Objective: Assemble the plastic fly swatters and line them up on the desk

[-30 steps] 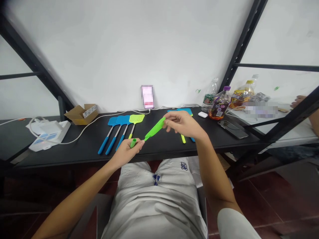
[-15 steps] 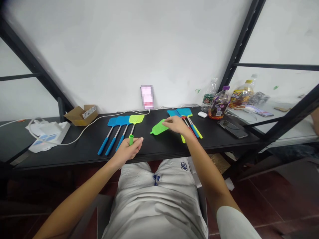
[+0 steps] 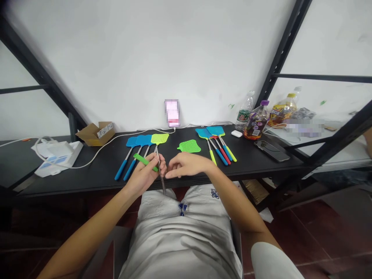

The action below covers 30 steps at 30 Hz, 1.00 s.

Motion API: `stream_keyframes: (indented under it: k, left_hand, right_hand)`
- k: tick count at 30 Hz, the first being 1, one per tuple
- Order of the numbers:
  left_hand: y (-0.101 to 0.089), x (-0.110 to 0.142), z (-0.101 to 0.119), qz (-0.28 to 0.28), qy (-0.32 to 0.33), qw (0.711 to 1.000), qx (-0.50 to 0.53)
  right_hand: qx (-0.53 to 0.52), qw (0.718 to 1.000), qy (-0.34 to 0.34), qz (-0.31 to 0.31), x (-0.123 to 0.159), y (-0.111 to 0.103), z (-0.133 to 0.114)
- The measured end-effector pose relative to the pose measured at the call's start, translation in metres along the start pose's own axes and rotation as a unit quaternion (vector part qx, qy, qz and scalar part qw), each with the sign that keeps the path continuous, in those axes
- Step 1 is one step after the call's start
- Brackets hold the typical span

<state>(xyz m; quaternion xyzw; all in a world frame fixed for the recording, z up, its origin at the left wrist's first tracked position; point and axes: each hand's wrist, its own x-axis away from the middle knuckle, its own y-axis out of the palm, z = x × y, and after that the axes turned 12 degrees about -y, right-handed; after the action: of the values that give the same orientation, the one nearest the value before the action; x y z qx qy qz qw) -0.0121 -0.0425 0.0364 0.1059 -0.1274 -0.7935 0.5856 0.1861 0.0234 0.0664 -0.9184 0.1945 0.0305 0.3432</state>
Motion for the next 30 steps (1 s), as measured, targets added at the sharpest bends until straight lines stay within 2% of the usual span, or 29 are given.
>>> stream_keyframes:
  k: [5, 9, 13, 18, 23, 30]
  left_hand:
    - [-0.001, 0.001, 0.003, 0.041, 0.09, 0.995, -0.006]
    - [-0.005, -0.001, 0.005, 0.079, 0.158, 0.984, -0.019]
    - [-0.008, -0.001, 0.005, 0.103, 0.188, 0.976, -0.038]
    - [-0.012, 0.001, 0.003, 0.169, 0.239, 0.945, -0.144]
    - [-0.014, 0.002, 0.004, 0.172, 0.244, 0.934, -0.196]
    - [-0.009, 0.004, 0.009, 0.17, 0.227, 0.942, -0.181]
  right_hand:
    - [0.053, 0.998, -0.025, 0.008, -0.013, 0.014, 0.004]
    - [-0.008, 0.998, -0.049, -0.024, -0.015, 0.016, 0.009]
    - [-0.053, 0.997, -0.049, -0.034, -0.014, 0.017, 0.011]
    - [-0.075, 0.996, -0.019, -0.035, -0.009, 0.013, 0.009]
    - [-0.092, 0.994, -0.008, -0.053, -0.007, 0.011, 0.004]
    - [-0.092, 0.995, -0.001, -0.036, -0.005, 0.009, 0.0]
